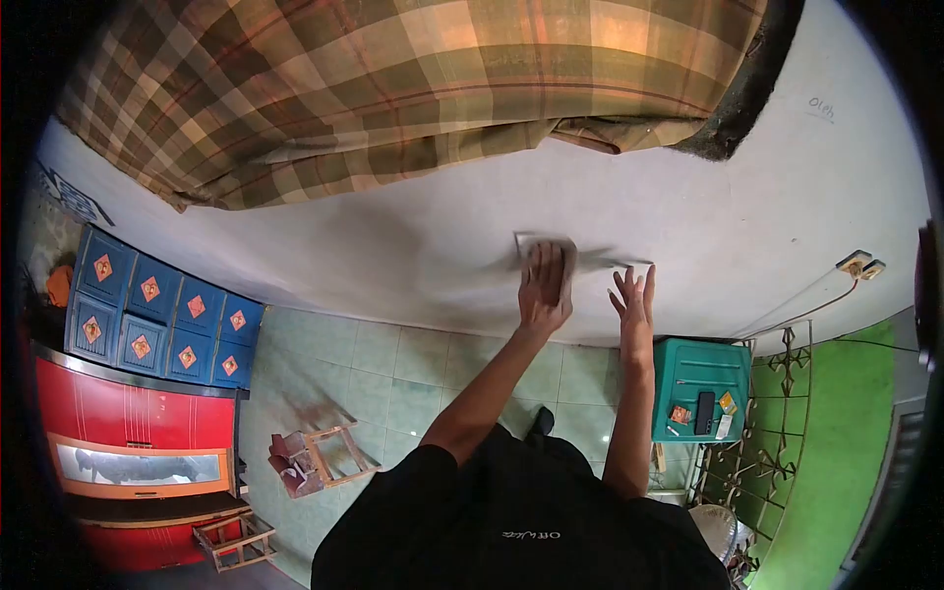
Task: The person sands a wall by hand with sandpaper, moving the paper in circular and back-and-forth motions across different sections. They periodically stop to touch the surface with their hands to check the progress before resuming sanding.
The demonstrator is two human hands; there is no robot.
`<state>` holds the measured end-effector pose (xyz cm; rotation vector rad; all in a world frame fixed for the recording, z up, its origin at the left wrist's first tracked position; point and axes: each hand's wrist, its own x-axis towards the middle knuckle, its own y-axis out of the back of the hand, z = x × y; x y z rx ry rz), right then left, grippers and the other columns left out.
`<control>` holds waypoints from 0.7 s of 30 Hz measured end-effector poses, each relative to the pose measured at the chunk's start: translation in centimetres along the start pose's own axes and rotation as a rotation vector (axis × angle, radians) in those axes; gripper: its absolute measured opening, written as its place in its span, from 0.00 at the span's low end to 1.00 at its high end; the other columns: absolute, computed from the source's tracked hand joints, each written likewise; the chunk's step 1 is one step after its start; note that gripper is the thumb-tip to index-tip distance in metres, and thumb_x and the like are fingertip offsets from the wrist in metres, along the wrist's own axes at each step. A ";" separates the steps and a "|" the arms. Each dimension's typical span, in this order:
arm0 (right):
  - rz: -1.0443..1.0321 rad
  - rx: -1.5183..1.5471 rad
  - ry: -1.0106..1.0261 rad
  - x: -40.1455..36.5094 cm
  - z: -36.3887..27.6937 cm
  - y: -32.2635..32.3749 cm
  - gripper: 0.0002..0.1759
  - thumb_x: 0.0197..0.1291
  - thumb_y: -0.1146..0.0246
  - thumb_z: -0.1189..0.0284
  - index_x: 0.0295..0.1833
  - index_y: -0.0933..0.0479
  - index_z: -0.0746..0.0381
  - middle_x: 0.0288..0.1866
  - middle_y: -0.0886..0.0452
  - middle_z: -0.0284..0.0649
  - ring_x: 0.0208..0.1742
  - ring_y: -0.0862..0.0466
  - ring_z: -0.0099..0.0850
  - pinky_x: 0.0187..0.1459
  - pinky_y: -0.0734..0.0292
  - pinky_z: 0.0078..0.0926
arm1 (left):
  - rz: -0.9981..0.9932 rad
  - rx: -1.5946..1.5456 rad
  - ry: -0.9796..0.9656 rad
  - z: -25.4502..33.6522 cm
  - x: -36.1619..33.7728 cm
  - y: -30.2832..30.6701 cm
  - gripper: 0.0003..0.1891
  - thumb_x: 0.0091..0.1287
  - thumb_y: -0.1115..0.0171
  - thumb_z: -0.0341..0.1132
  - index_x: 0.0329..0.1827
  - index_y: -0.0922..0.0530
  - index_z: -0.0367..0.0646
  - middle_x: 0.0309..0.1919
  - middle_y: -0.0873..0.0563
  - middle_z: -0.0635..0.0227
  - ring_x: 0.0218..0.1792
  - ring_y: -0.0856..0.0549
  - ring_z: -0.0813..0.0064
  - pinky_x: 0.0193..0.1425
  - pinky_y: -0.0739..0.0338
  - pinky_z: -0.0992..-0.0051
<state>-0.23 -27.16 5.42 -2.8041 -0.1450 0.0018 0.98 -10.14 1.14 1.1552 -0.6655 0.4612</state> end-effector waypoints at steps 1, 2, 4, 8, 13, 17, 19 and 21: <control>-0.005 -0.007 -0.013 -0.2 0.1 0.3 0.41 0.73 0.57 0.52 0.77 0.71 0.59 0.77 0.53 0.56 0.75 0.42 0.45 0.70 0.41 0.41 | 0.045 0.013 0.005 0.5 1.9 1.4 0.28 0.63 0.49 0.33 0.65 0.36 0.26 0.62 0.31 0.37 0.64 0.34 0.34 0.67 0.40 0.47; -0.004 -0.006 -0.010 -0.3 0.2 0.4 0.41 0.73 0.57 0.52 0.77 0.71 0.59 0.77 0.53 0.55 0.75 0.42 0.45 0.70 0.41 0.41 | 0.110 -0.044 0.081 0.4 3.4 1.9 0.26 0.67 0.52 0.34 0.64 0.38 0.22 0.62 0.34 0.32 0.64 0.37 0.30 0.68 0.41 0.45; -0.012 0.004 0.002 -0.3 0.2 0.2 0.40 0.73 0.58 0.53 0.77 0.71 0.58 0.78 0.53 0.53 0.75 0.42 0.45 0.70 0.41 0.42 | 0.352 -0.221 0.173 0.4 6.2 3.7 0.26 0.71 0.57 0.33 0.66 0.42 0.21 0.68 0.42 0.34 0.70 0.46 0.33 0.73 0.52 0.47; -0.014 -0.039 0.009 -0.8 0.4 0.0 0.38 0.74 0.61 0.52 0.77 0.69 0.59 0.78 0.53 0.49 0.76 0.44 0.45 0.71 0.44 0.44 | 0.661 -0.608 0.813 0.4 5.2 3.2 0.29 0.76 0.60 0.42 0.69 0.47 0.24 0.71 0.45 0.43 0.73 0.46 0.50 0.75 0.53 0.57; -0.012 -0.157 -0.009 -1.3 1.3 0.4 0.37 0.74 0.60 0.52 0.78 0.66 0.57 0.77 0.49 0.50 0.75 0.41 0.45 0.70 0.42 0.45 | 1.030 -1.293 1.416 -13.4 -4.8 -6.8 0.22 0.76 0.60 0.46 0.64 0.33 0.41 0.59 0.27 0.62 0.58 0.27 0.69 0.64 0.36 0.69; -0.009 -0.391 0.118 -1.6 1.5 -1.3 0.32 0.74 0.58 0.59 0.77 0.55 0.60 0.75 0.44 0.52 0.73 0.38 0.46 0.70 0.41 0.44 | 0.986 -1.549 1.645 -17.3 -7.0 -3.9 0.12 0.74 0.56 0.46 0.48 0.26 0.54 0.41 0.21 0.75 0.37 0.24 0.80 0.43 0.29 0.76; -0.057 -0.483 0.201 -1.2 1.9 -2.9 0.30 0.74 0.56 0.62 0.76 0.52 0.60 0.76 0.46 0.52 0.73 0.39 0.46 0.70 0.41 0.45 | 0.940 -1.524 1.509 -15.1 -5.9 -3.3 0.14 0.74 0.55 0.46 0.53 0.26 0.53 0.44 0.22 0.75 0.39 0.24 0.79 0.44 0.30 0.78; -0.094 -0.573 0.276 -1.0 2.4 -4.9 0.29 0.73 0.54 0.66 0.76 0.49 0.61 0.76 0.48 0.52 0.73 0.40 0.46 0.70 0.41 0.45 | 1.012 -1.626 1.618 -9.9 -1.9 1.4 0.21 0.75 0.58 0.49 0.62 0.29 0.47 0.53 0.23 0.74 0.53 0.26 0.78 0.59 0.34 0.77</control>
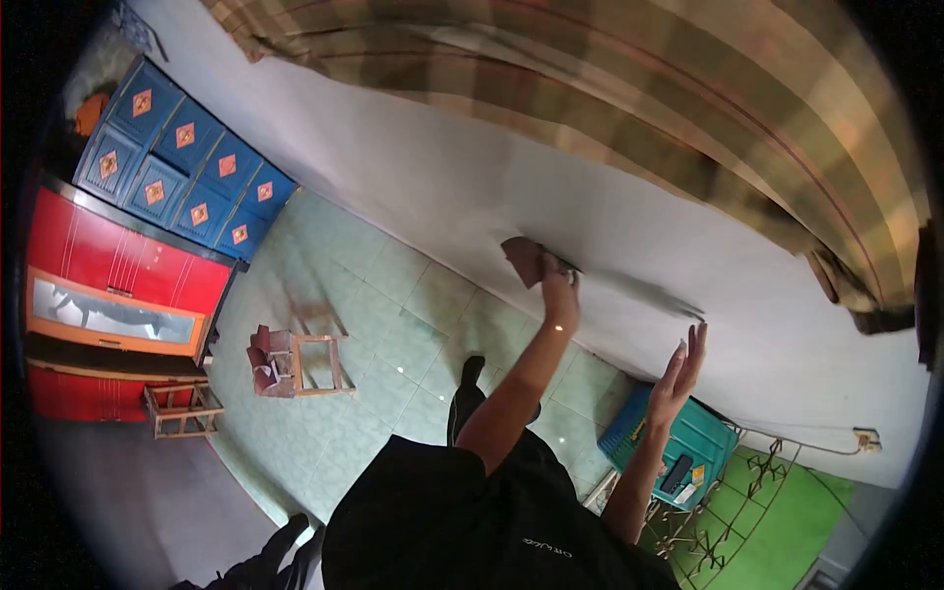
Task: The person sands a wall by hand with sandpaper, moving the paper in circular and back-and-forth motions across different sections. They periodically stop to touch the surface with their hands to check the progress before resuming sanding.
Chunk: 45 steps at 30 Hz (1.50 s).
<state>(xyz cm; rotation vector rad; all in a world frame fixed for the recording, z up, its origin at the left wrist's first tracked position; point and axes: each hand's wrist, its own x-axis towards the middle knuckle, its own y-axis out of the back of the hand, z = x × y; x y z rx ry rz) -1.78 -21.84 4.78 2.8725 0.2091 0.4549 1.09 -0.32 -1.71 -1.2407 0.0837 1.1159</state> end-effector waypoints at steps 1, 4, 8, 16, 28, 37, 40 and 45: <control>0.034 -0.099 0.039 0.2 -0.6 -1.2 0.29 0.72 0.53 0.68 0.75 0.48 0.62 0.77 0.51 0.51 0.74 0.41 0.46 0.69 0.41 0.46 | 0.039 -0.031 0.010 0.5 -0.3 -0.5 0.20 0.74 0.54 0.49 0.64 0.31 0.52 0.52 0.23 0.76 0.45 0.26 0.78 0.51 0.31 0.75; 0.081 -0.209 0.073 0.1 -2.1 -4.3 0.31 0.70 0.50 0.71 0.76 0.50 0.62 0.79 0.62 0.51 0.77 0.49 0.47 0.70 0.42 0.48 | 0.042 0.106 -0.215 -0.1 11.8 5.7 0.20 0.74 0.55 0.49 0.63 0.31 0.52 0.53 0.24 0.75 0.45 0.26 0.76 0.54 0.33 0.72; 0.125 -0.236 0.063 -0.3 -3.0 -6.2 0.36 0.70 0.49 0.70 0.77 0.57 0.62 0.79 0.68 0.54 0.79 0.62 0.48 0.72 0.49 0.49 | 0.217 0.030 0.126 7.5 16.9 8.7 0.18 0.73 0.58 0.47 0.59 0.30 0.51 0.49 0.24 0.75 0.43 0.25 0.76 0.55 0.32 0.73; 0.074 -0.469 0.108 0.4 -6.5 -9.8 0.32 0.70 0.50 0.68 0.74 0.50 0.68 0.75 0.50 0.57 0.77 0.50 0.45 0.73 0.52 0.40 | 0.103 -0.002 -0.082 7.0 14.1 6.2 0.21 0.74 0.57 0.48 0.61 0.32 0.45 0.56 0.25 0.70 0.56 0.28 0.75 0.64 0.38 0.74; 0.015 -0.320 0.176 2.1 -7.8 -16.8 0.19 0.71 0.52 0.70 0.59 0.27 0.71 0.56 0.21 0.53 0.56 0.20 0.42 0.58 0.26 0.36 | 0.006 -0.040 -0.029 11.9 19.1 10.1 0.20 0.76 0.60 0.47 0.63 0.33 0.48 0.62 0.29 0.68 0.59 0.27 0.69 0.67 0.37 0.63; -0.006 -0.328 0.258 4.4 -7.6 -18.4 0.19 0.73 0.53 0.69 0.56 0.27 0.73 0.52 0.22 0.49 0.54 0.21 0.37 0.59 0.26 0.35 | -0.010 -0.050 0.140 15.1 17.2 9.7 0.19 0.75 0.58 0.48 0.58 0.31 0.45 0.52 0.25 0.65 0.55 0.27 0.69 0.70 0.41 0.61; 0.043 -0.345 0.155 4.5 -7.3 -19.0 0.19 0.72 0.52 0.68 0.54 0.26 0.73 0.51 0.22 0.48 0.54 0.21 0.35 0.59 0.27 0.35 | -0.012 -0.061 0.173 14.9 19.9 11.6 0.20 0.75 0.59 0.48 0.58 0.31 0.43 0.53 0.26 0.63 0.60 0.29 0.67 0.72 0.45 0.62; 0.065 -0.290 0.144 4.7 -6.7 -19.3 0.17 0.72 0.52 0.68 0.52 0.25 0.71 0.50 0.22 0.45 0.53 0.22 0.33 0.58 0.28 0.32 | 0.021 0.004 0.289 16.0 24.8 14.5 0.21 0.75 0.60 0.48 0.65 0.34 0.48 0.62 0.28 0.71 0.66 0.34 0.70 0.70 0.47 0.62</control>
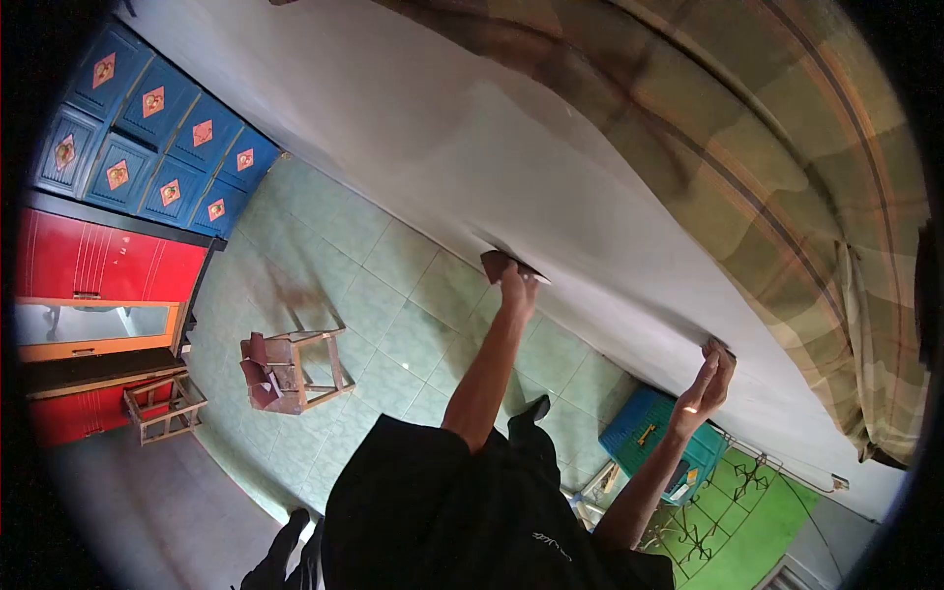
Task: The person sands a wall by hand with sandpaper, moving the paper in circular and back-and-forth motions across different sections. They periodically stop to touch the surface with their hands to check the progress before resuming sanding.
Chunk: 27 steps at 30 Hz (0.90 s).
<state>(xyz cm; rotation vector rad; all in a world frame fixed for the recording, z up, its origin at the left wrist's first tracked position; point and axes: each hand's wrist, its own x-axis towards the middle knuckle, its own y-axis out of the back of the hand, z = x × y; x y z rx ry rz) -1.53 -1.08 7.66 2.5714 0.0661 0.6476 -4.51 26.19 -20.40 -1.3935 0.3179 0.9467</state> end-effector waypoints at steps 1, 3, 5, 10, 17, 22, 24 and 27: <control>0.006 -0.018 -0.004 0.0 0.0 -0.1 0.16 0.72 0.51 0.68 0.51 0.25 0.71 0.49 0.23 0.44 0.53 0.22 0.32 0.58 0.28 0.32 | -0.055 -0.020 0.023 -0.8 -2.6 -1.2 0.22 0.75 0.60 0.49 0.66 0.35 0.49 0.63 0.29 0.71 0.66 0.34 0.71 0.71 0.48 0.62; 0.016 -0.039 -0.017 -0.2 -0.2 -0.4 0.16 0.72 0.51 0.69 0.50 0.25 0.70 0.49 0.23 0.43 0.52 0.22 0.32 0.58 0.28 0.31 | -0.174 -0.011 0.047 -1.6 -8.2 -4.2 0.23 0.75 0.60 0.51 0.67 0.36 0.49 0.64 0.30 0.71 0.67 0.35 0.70 0.72 0.49 0.62; 0.065 -0.018 -0.026 -0.2 -0.6 -0.8 0.16 0.71 0.51 0.68 0.48 0.24 0.71 0.45 0.23 0.47 0.49 0.24 0.37 0.54 0.30 0.32 | -0.139 -0.054 0.030 -1.5 -7.1 -3.8 0.22 0.75 0.60 0.50 0.66 0.36 0.50 0.63 0.30 0.73 0.66 0.34 0.71 0.73 0.50 0.62; -0.001 -0.050 -0.011 -0.4 -0.2 -0.2 0.15 0.72 0.51 0.68 0.50 0.26 0.70 0.50 0.26 0.44 0.51 0.23 0.33 0.58 0.27 0.33 | 0.008 -0.045 0.024 0.9 -0.9 -0.8 0.14 0.73 0.59 0.46 0.50 0.27 0.51 0.49 0.24 0.75 0.56 0.29 0.73 0.67 0.45 0.63; -0.029 -0.129 0.008 -0.1 -0.8 -0.3 0.16 0.72 0.52 0.69 0.50 0.26 0.70 0.50 0.27 0.45 0.52 0.23 0.34 0.58 0.27 0.34 | -0.118 -0.021 0.069 0.1 -6.5 -3.9 0.19 0.73 0.63 0.45 0.61 0.31 0.51 0.63 0.28 0.77 0.70 0.39 0.74 0.76 0.66 0.57; -0.003 -0.037 -0.008 0.0 -0.7 -0.8 0.15 0.72 0.51 0.68 0.50 0.25 0.69 0.50 0.27 0.44 0.52 0.24 0.34 0.58 0.27 0.34 | 0.027 -0.097 0.084 0.6 -0.4 -0.7 0.19 0.73 0.64 0.44 0.58 0.29 0.48 0.56 0.22 0.74 0.64 0.31 0.73 0.74 0.57 0.59; 0.008 -0.021 -0.028 -0.3 -0.7 -0.7 0.15 0.72 0.51 0.69 0.50 0.25 0.69 0.50 0.27 0.44 0.52 0.24 0.33 0.58 0.26 0.34 | -0.017 -0.102 0.136 0.1 -5.2 -2.7 0.19 0.74 0.62 0.45 0.60 0.29 0.49 0.57 0.22 0.74 0.63 0.30 0.73 0.72 0.51 0.61; 0.008 -0.051 -0.039 -0.3 -0.7 -0.8 0.15 0.71 0.50 0.69 0.50 0.25 0.69 0.50 0.28 0.44 0.53 0.24 0.33 0.58 0.26 0.35 | -0.033 0.028 0.015 -0.2 -8.1 -4.6 0.18 0.73 0.59 0.45 0.60 0.30 0.49 0.57 0.23 0.75 0.62 0.29 0.74 0.69 0.48 0.60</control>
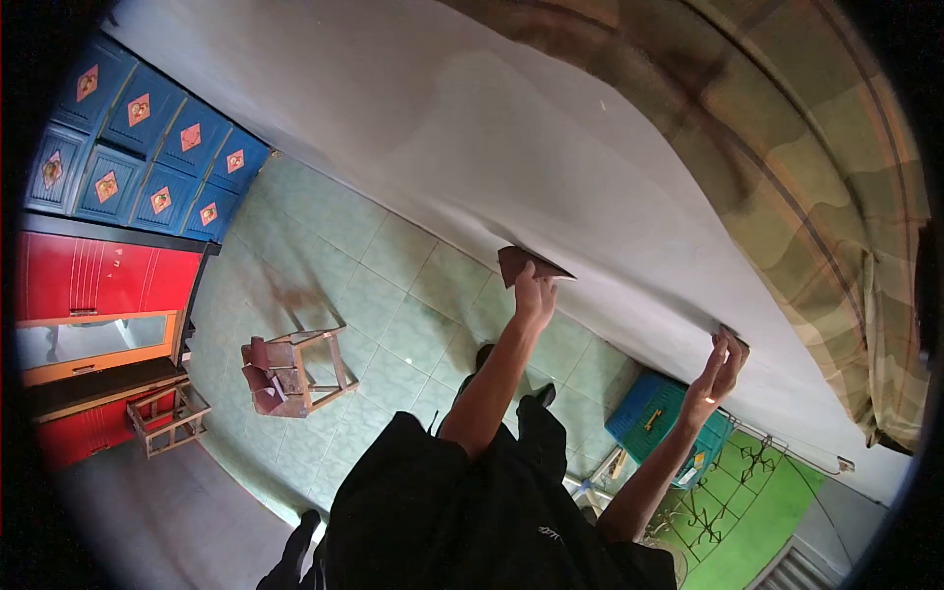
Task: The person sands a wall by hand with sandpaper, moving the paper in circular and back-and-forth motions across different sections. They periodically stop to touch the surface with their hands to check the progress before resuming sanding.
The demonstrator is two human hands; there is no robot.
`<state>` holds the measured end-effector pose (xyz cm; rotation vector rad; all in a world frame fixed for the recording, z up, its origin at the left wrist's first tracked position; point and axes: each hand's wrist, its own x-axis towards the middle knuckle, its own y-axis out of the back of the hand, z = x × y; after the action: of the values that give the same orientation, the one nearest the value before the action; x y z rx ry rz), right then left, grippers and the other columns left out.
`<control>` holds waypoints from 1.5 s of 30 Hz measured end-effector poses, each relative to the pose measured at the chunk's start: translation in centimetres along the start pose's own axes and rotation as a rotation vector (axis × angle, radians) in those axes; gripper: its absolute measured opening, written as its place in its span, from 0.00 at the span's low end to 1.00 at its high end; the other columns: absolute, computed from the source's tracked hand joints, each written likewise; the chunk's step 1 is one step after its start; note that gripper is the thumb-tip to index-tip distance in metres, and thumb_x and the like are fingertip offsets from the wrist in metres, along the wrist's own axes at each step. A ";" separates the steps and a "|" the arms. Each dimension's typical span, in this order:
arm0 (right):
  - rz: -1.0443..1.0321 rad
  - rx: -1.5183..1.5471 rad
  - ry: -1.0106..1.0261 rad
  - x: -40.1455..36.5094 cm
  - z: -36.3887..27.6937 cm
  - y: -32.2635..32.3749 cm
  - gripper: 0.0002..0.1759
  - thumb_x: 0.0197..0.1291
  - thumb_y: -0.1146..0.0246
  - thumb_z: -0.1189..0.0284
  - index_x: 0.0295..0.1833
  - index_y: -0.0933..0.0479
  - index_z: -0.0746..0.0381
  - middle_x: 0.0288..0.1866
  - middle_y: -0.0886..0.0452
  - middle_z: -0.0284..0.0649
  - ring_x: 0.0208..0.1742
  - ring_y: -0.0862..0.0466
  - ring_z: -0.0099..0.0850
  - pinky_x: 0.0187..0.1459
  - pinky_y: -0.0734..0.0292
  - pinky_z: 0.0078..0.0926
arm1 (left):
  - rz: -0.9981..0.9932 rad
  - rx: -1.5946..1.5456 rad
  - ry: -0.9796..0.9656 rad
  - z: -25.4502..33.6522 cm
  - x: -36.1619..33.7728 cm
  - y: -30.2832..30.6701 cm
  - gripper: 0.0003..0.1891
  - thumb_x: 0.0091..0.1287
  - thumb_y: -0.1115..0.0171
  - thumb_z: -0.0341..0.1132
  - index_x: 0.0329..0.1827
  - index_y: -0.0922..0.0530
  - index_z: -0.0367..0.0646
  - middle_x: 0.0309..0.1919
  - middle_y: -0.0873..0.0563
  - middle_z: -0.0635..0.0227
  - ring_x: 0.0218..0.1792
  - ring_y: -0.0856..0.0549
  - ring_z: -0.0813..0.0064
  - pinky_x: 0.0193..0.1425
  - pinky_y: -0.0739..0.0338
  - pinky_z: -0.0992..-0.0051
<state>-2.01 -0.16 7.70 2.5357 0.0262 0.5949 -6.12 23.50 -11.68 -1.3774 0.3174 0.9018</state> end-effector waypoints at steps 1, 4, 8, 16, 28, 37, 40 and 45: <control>-0.019 -0.059 0.025 0.0 0.2 0.3 0.15 0.71 0.50 0.69 0.50 0.25 0.69 0.50 0.28 0.44 0.53 0.24 0.33 0.58 0.26 0.35 | -0.052 -0.037 -0.027 -0.6 3.9 3.0 0.18 0.73 0.59 0.45 0.59 0.29 0.50 0.56 0.22 0.76 0.61 0.29 0.74 0.69 0.49 0.59; -0.033 -0.095 0.052 0.1 0.1 0.3 0.15 0.71 0.50 0.68 0.51 0.25 0.68 0.50 0.28 0.44 0.53 0.24 0.34 0.57 0.25 0.35 | 0.101 -0.110 0.051 0.8 9.1 5.9 0.16 0.72 0.60 0.43 0.56 0.28 0.51 0.52 0.22 0.78 0.57 0.26 0.74 0.68 0.49 0.59; -0.013 -0.013 0.001 0.2 -0.5 -0.1 0.16 0.72 0.51 0.68 0.51 0.25 0.69 0.51 0.28 0.44 0.54 0.24 0.33 0.57 0.25 0.35 | -0.063 -0.071 0.075 -0.4 5.4 4.8 0.18 0.72 0.63 0.44 0.57 0.28 0.53 0.56 0.22 0.78 0.61 0.29 0.75 0.71 0.55 0.55; -0.029 -0.002 0.010 -0.2 -0.1 0.2 0.16 0.72 0.51 0.67 0.51 0.25 0.69 0.51 0.29 0.45 0.54 0.25 0.33 0.58 0.25 0.35 | 0.007 -0.222 0.190 -0.6 13.1 8.7 0.19 0.73 0.64 0.46 0.57 0.29 0.50 0.60 0.25 0.72 0.66 0.33 0.68 0.73 0.57 0.46; -0.023 0.032 -0.007 0.1 -0.4 -0.1 0.16 0.72 0.51 0.68 0.52 0.25 0.69 0.50 0.28 0.44 0.53 0.24 0.33 0.59 0.27 0.35 | 0.050 -0.088 0.109 1.1 8.4 5.1 0.17 0.73 0.62 0.43 0.54 0.27 0.50 0.56 0.24 0.77 0.59 0.30 0.74 0.66 0.48 0.59; -0.038 0.058 0.004 0.2 -0.3 0.1 0.16 0.72 0.51 0.68 0.53 0.25 0.68 0.51 0.29 0.44 0.54 0.25 0.33 0.58 0.27 0.34 | 0.099 -0.077 0.026 -1.1 11.8 7.9 0.18 0.71 0.58 0.46 0.58 0.30 0.52 0.56 0.24 0.75 0.59 0.29 0.73 0.68 0.48 0.53; -0.043 0.076 0.006 -0.1 -0.1 0.1 0.17 0.72 0.51 0.67 0.53 0.25 0.68 0.51 0.29 0.44 0.54 0.25 0.33 0.58 0.28 0.34 | 0.201 0.028 0.010 -3.4 8.3 7.0 0.19 0.71 0.58 0.47 0.62 0.31 0.53 0.57 0.25 0.76 0.60 0.30 0.73 0.67 0.48 0.54; -0.025 0.084 0.040 0.0 0.1 0.1 0.17 0.72 0.51 0.67 0.54 0.25 0.68 0.51 0.29 0.43 0.54 0.25 0.32 0.58 0.28 0.34 | 0.138 0.121 -0.021 -4.2 8.6 6.8 0.19 0.69 0.57 0.50 0.59 0.31 0.57 0.56 0.26 0.78 0.60 0.32 0.76 0.64 0.47 0.61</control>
<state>-2.00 -0.26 7.68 2.6002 0.0984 0.6467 -4.12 22.27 -23.18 -1.2453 0.4485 0.9938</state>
